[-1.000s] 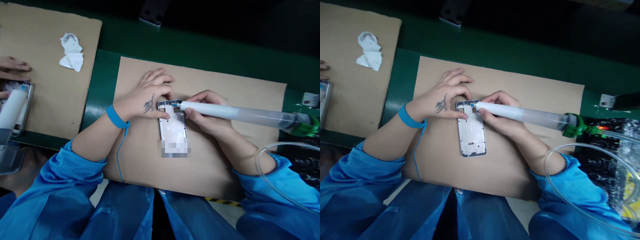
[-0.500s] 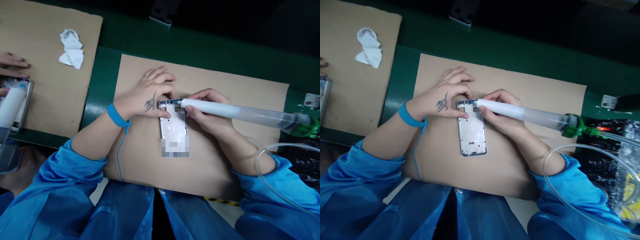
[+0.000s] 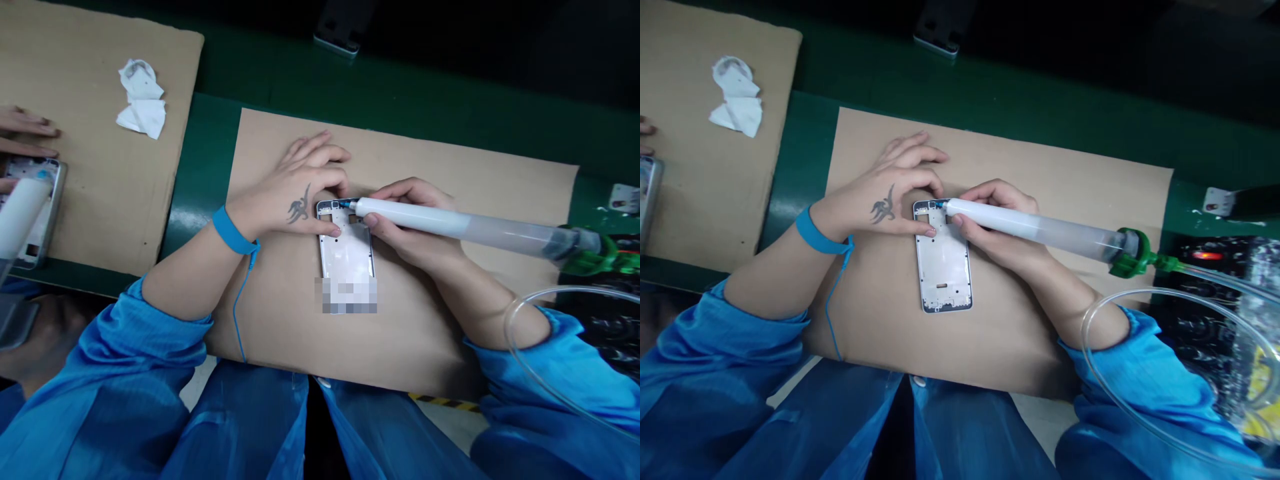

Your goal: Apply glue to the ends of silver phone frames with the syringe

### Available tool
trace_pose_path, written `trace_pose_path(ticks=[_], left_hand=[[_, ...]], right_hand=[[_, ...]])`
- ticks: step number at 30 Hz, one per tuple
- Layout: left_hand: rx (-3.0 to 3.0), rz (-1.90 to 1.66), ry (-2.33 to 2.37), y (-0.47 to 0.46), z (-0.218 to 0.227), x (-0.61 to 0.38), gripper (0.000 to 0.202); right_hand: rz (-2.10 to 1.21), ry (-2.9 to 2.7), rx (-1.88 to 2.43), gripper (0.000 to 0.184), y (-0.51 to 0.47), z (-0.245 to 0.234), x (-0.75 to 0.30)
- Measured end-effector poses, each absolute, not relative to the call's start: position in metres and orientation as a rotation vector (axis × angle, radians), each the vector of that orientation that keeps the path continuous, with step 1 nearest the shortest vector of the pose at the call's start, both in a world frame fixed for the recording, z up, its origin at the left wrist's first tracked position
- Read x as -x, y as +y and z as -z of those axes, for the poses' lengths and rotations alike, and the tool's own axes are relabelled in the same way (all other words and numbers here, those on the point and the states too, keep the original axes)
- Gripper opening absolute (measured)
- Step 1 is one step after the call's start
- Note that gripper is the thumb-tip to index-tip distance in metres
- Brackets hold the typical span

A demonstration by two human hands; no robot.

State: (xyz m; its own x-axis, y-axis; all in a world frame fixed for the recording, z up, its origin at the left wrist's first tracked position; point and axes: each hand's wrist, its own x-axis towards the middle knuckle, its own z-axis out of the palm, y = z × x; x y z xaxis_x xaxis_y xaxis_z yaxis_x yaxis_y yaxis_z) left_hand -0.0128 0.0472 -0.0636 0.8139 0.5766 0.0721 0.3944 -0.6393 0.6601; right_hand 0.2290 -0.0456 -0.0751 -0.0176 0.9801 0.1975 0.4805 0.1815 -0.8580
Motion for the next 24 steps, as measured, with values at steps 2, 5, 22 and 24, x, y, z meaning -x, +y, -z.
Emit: trace_pose_path(ticks=[2, 5, 22, 24], left_hand=[[-2.356, -0.359, 0.709, 0.047, 0.064, 0.013, 0.056], [-2.355, -0.369, 0.71, 0.048, 0.065, 0.013, 0.056], [-2.289, -0.594, 0.879, 0.06, 0.074, 0.022, 0.069], [-2.321, -0.658, 0.976, 0.067, 0.083, 0.028, 0.067]], right_hand=[[-0.765, -1.619, 1.434, 0.034, -0.046, 0.075, -0.23], [-0.783, -1.609, 1.451, 0.034, -0.046, 0.074, -0.232], [-0.657, -1.94, 0.962, 0.05, -0.062, 0.084, -0.251], [-0.51, -2.123, 0.91, 0.055, -0.057, 0.083, -0.25]])
